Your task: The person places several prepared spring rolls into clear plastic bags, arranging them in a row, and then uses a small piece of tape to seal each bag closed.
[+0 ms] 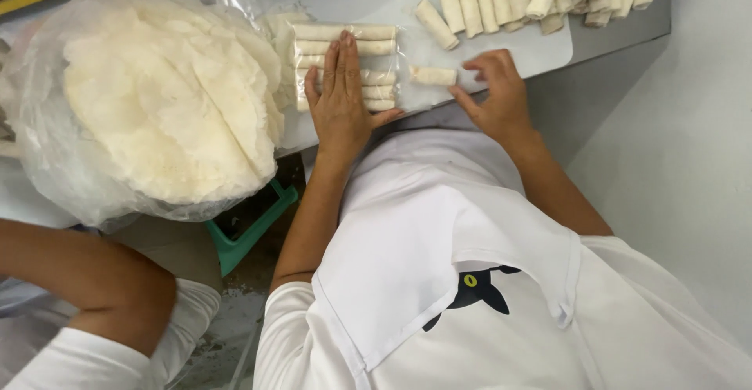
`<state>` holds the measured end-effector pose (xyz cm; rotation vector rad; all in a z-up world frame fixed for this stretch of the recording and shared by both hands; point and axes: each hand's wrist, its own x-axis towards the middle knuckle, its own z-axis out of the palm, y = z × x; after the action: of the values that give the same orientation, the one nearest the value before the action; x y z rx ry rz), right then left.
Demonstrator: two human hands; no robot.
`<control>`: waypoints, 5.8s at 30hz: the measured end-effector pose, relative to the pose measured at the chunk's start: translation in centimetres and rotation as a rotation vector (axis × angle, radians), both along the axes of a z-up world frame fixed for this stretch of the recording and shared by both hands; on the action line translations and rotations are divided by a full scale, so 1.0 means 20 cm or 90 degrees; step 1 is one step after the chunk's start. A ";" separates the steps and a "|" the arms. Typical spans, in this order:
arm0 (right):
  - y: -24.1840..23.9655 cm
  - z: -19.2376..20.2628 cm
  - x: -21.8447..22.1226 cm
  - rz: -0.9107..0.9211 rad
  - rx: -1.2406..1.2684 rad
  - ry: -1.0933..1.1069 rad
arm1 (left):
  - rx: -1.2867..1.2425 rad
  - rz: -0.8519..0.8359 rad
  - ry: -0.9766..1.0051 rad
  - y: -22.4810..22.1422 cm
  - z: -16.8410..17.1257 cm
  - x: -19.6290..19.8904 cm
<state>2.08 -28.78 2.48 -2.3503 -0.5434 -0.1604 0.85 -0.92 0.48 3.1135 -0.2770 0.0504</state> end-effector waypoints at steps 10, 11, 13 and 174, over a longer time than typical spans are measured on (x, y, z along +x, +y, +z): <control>-0.30 -0.01 0.03 0.028 -0.108 -0.061 | -0.011 0.001 0.014 0.00 -0.02 0.00; -0.40 -0.02 0.03 -0.021 -0.145 -0.111 | -0.005 -0.004 0.013 0.00 -0.02 0.00; -0.52 -0.03 0.03 -0.071 -0.184 -0.159 | -0.002 -0.013 0.014 0.00 -0.03 0.00; 0.24 -0.07 0.18 0.149 0.059 0.122 | -0.025 -0.072 0.110 -0.06 0.12 0.05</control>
<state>5.67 -23.92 1.07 -2.1637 -0.6940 0.1438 1.89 -2.19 2.81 3.0310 -0.4406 -0.2108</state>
